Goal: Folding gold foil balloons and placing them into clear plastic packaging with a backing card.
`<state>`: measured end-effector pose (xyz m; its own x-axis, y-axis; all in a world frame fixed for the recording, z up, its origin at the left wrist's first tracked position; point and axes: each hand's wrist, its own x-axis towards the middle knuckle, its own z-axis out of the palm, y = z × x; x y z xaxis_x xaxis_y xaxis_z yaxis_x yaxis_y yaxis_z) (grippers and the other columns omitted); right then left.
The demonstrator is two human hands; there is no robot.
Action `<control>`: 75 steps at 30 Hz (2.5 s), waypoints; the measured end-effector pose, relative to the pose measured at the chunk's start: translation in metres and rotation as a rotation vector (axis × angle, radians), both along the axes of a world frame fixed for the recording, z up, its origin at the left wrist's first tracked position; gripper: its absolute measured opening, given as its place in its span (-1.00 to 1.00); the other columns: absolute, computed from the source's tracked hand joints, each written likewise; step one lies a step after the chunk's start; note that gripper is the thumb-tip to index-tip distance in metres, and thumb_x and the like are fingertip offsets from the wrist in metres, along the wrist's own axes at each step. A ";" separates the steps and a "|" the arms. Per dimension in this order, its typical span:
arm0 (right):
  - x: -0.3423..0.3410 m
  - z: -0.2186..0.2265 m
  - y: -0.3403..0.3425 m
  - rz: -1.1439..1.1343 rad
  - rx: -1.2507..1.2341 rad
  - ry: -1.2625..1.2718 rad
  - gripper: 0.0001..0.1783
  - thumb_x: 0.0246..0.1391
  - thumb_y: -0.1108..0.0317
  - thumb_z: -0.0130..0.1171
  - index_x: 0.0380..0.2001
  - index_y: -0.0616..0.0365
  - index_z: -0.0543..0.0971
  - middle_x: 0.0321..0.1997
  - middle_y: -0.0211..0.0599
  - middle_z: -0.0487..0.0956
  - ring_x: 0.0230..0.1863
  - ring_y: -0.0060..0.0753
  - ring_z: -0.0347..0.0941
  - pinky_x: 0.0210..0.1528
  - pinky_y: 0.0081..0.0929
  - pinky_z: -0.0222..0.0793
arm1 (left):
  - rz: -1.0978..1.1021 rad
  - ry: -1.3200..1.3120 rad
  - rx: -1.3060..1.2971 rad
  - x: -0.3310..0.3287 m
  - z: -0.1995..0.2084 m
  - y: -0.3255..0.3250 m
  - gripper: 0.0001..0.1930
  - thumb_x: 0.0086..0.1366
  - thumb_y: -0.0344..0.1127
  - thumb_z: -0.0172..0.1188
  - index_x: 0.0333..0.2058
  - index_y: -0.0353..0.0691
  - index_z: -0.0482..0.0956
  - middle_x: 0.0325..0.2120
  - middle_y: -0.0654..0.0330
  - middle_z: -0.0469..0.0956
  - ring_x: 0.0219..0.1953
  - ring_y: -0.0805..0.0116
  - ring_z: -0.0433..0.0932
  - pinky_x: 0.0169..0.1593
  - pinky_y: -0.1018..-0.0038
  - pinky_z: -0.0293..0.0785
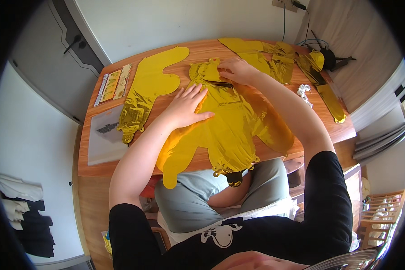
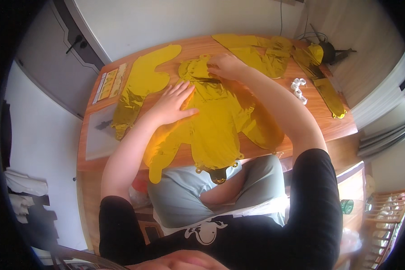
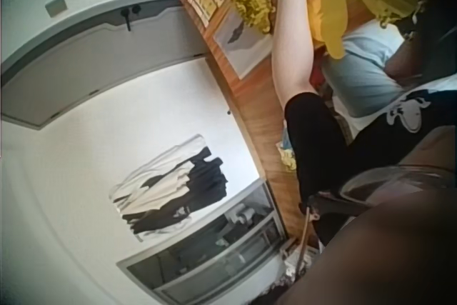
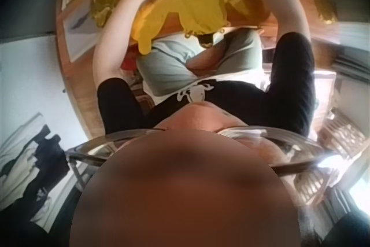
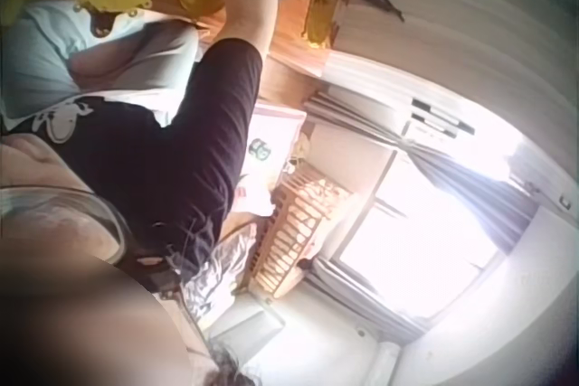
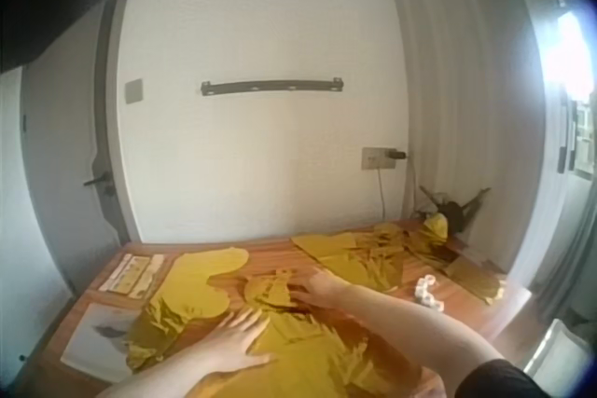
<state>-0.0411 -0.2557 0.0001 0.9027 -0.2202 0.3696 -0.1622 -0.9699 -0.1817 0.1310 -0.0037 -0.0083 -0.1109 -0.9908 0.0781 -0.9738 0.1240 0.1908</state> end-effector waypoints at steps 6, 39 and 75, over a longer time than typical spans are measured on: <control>0.011 -0.004 0.013 -0.116 0.049 0.047 -0.60 0.23 0.05 0.12 -0.04 0.07 0.64 -0.01 -0.14 0.62 0.11 0.02 0.49 0.18 -0.09 0.37 | 0.003 -0.009 0.000 0.003 -0.002 0.002 -0.04 0.31 0.37 0.10 0.45 -0.18 0.10 0.48 -0.07 0.01 0.54 0.04 -0.08 0.53 0.04 -0.18; 0.016 0.006 0.046 -0.363 -0.142 0.482 -0.01 0.35 -0.40 -0.34 0.51 0.20 -0.01 0.61 -0.13 0.02 0.62 -0.20 -0.14 0.59 0.07 -0.36 | -0.006 -0.007 -0.004 0.005 -0.001 0.002 -0.02 0.29 0.39 0.11 0.45 -0.19 0.11 0.48 -0.05 0.02 0.53 0.04 -0.06 0.53 0.06 -0.16; -0.138 0.069 0.177 -0.065 1.159 -0.099 -0.22 0.18 0.52 0.22 0.44 0.12 0.19 0.00 -0.22 0.64 -0.03 -0.48 0.57 0.00 -0.49 0.51 | 0.031 -0.015 0.076 -0.005 0.009 0.003 0.01 0.28 0.40 0.11 0.47 -0.20 0.06 0.50 -0.05 -0.04 0.55 0.07 -0.12 0.55 0.13 -0.23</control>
<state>-0.1788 -0.0785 0.0692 0.8557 -0.5173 -0.0147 -0.1406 -0.2051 -0.9686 0.1258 -0.0010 0.0002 -0.0805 -0.9968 0.0015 -0.9797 0.0794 0.1842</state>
